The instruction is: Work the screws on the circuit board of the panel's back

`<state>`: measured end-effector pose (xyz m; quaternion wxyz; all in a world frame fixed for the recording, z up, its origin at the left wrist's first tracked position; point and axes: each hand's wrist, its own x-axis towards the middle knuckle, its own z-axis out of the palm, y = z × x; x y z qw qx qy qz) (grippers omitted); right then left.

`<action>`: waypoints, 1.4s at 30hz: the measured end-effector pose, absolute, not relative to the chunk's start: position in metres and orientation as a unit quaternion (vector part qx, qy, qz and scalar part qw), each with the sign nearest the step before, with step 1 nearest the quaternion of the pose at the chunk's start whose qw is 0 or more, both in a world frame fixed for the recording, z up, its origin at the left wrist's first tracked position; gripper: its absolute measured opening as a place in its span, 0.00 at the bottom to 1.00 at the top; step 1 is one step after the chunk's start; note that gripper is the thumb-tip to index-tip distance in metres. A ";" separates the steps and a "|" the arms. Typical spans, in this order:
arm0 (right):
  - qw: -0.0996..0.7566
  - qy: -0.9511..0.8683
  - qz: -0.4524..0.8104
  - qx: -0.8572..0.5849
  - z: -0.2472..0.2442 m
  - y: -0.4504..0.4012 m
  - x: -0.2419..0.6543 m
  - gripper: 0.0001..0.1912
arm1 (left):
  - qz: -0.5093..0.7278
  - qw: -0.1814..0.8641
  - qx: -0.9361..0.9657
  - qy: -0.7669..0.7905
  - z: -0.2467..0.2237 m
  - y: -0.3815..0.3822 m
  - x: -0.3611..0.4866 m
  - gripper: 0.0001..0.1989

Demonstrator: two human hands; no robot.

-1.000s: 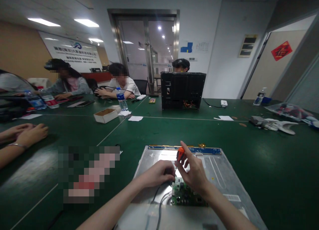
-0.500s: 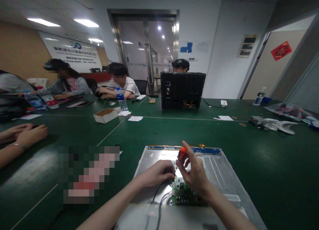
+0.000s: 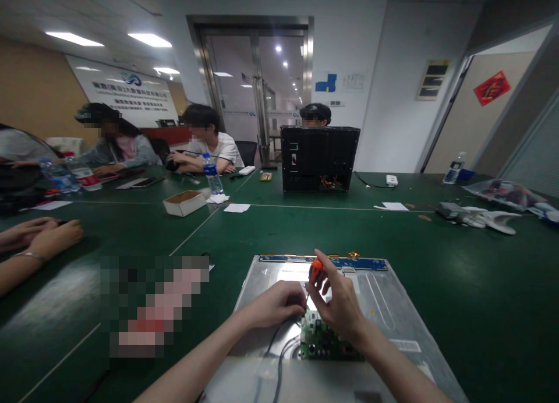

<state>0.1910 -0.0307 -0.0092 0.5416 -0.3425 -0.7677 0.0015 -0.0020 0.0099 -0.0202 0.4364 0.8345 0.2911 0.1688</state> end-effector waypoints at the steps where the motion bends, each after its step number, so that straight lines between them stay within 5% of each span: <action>1: 0.541 -0.768 0.003 -0.343 -0.009 -0.031 0.191 0.34 | 0.169 0.437 0.835 0.289 -0.020 0.010 -0.002 0.07; 42: 0.542 -0.760 0.045 -0.356 -0.014 -0.030 0.190 0.35 | 0.161 0.433 0.841 0.281 -0.013 0.011 -0.002 0.07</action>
